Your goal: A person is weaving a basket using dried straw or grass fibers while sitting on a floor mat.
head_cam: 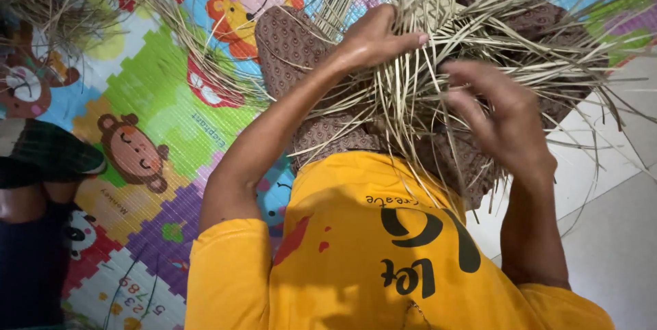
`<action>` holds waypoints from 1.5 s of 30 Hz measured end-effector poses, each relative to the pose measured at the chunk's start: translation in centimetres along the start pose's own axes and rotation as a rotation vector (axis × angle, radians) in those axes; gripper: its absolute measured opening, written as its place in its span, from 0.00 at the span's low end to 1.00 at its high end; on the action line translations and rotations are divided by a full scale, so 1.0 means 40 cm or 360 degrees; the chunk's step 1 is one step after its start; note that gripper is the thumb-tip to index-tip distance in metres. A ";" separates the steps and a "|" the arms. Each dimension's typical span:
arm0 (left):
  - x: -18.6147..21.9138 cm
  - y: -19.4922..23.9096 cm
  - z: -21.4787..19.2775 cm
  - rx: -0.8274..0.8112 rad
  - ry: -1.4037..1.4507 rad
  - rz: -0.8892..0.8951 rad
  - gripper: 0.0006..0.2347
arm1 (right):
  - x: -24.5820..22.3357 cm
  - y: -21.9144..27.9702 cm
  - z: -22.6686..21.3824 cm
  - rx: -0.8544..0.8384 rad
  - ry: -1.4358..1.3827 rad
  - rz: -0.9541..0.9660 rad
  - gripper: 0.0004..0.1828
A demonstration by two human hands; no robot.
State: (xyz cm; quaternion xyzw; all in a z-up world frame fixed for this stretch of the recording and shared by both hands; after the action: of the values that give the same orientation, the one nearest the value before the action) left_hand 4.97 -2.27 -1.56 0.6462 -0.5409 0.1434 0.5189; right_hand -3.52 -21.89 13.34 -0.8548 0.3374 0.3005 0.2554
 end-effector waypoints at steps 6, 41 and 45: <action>0.026 0.020 0.011 0.0021 -0.0045 0.0074 0.15 | 0.180 -0.051 0.139 0.0091 -0.0124 0.0155 0.13; -0.026 -0.025 0.010 -0.0302 0.0274 0.0007 0.52 | 0.292 -0.025 0.189 0.0671 0.1236 -0.0569 0.05; -0.023 -0.008 0.003 -0.0377 0.0264 -0.0079 0.59 | 0.286 -0.034 0.179 0.0621 0.1279 -0.0592 0.07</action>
State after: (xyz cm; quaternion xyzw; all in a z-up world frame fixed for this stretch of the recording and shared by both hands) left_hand 4.85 -1.91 -2.46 0.5795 -0.4932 0.1187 0.6378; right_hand 1.81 -21.27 0.90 -0.8852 0.3009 -0.1732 0.3098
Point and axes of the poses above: each hand's wrist, its own y-axis away from the middle knuckle, its own z-axis out of the palm, x = y × z, the point moved 5 cm from there along -y, towards the middle knuckle, and after that the axes turned 11 degrees about -z, right-handed, at the moved point
